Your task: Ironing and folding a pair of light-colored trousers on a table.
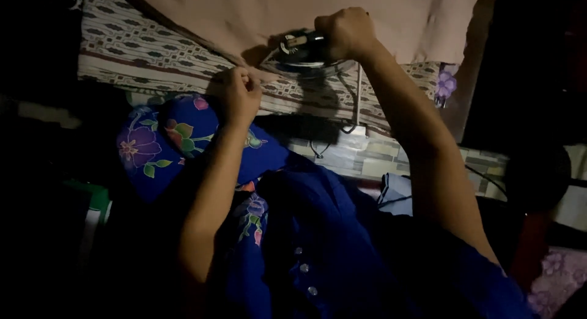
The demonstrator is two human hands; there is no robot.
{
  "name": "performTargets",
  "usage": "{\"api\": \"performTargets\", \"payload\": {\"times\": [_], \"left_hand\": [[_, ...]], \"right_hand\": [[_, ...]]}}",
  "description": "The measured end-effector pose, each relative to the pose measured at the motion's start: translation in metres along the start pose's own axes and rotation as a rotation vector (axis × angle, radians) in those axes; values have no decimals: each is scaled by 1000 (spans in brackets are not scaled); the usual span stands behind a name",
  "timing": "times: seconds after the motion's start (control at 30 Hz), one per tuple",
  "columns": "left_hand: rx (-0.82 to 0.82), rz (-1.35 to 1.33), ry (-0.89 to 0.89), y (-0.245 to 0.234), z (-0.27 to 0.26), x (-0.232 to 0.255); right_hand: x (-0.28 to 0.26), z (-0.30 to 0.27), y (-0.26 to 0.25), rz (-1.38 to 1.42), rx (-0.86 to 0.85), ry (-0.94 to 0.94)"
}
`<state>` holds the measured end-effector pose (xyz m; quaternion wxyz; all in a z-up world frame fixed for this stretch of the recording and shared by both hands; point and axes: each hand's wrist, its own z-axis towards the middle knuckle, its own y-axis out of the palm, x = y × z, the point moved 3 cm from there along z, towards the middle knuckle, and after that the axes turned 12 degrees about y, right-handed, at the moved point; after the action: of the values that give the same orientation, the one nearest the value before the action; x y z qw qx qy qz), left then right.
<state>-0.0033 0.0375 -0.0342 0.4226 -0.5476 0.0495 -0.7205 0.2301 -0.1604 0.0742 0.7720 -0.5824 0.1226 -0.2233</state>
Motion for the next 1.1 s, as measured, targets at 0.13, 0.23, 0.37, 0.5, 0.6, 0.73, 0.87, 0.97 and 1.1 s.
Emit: {"api": "performTargets", "payload": {"times": [0.13,0.23,0.37,0.5,0.6,0.73,0.87,0.97,1.1], "left_hand": [[-15,90,182,-18,7,28],[-40,97,143,-17,7,27],[13,51,221,-3,-2,9],[-8,65,153,-5,-4,12],[-68,37,-47,-6,-7,7],[-112,189,-53,-25,-3,26],[-86,-269,-338,28,-26,-46],[-211,-320,-470,13,-20,-29],[-61,-101,-254,28,-27,-51]], "right_hand": [[4,-2,-2,93,-80,-8],[7,-4,5,83,-112,-22],[-2,-3,-10,128,-75,-19],[-23,7,-11,87,-134,28],[-42,17,-3,135,-76,99],[-55,31,2,89,-76,182],[-61,43,-25,127,-227,161],[-37,26,1,86,-265,80],[-19,8,-7,147,-260,-3]]}}
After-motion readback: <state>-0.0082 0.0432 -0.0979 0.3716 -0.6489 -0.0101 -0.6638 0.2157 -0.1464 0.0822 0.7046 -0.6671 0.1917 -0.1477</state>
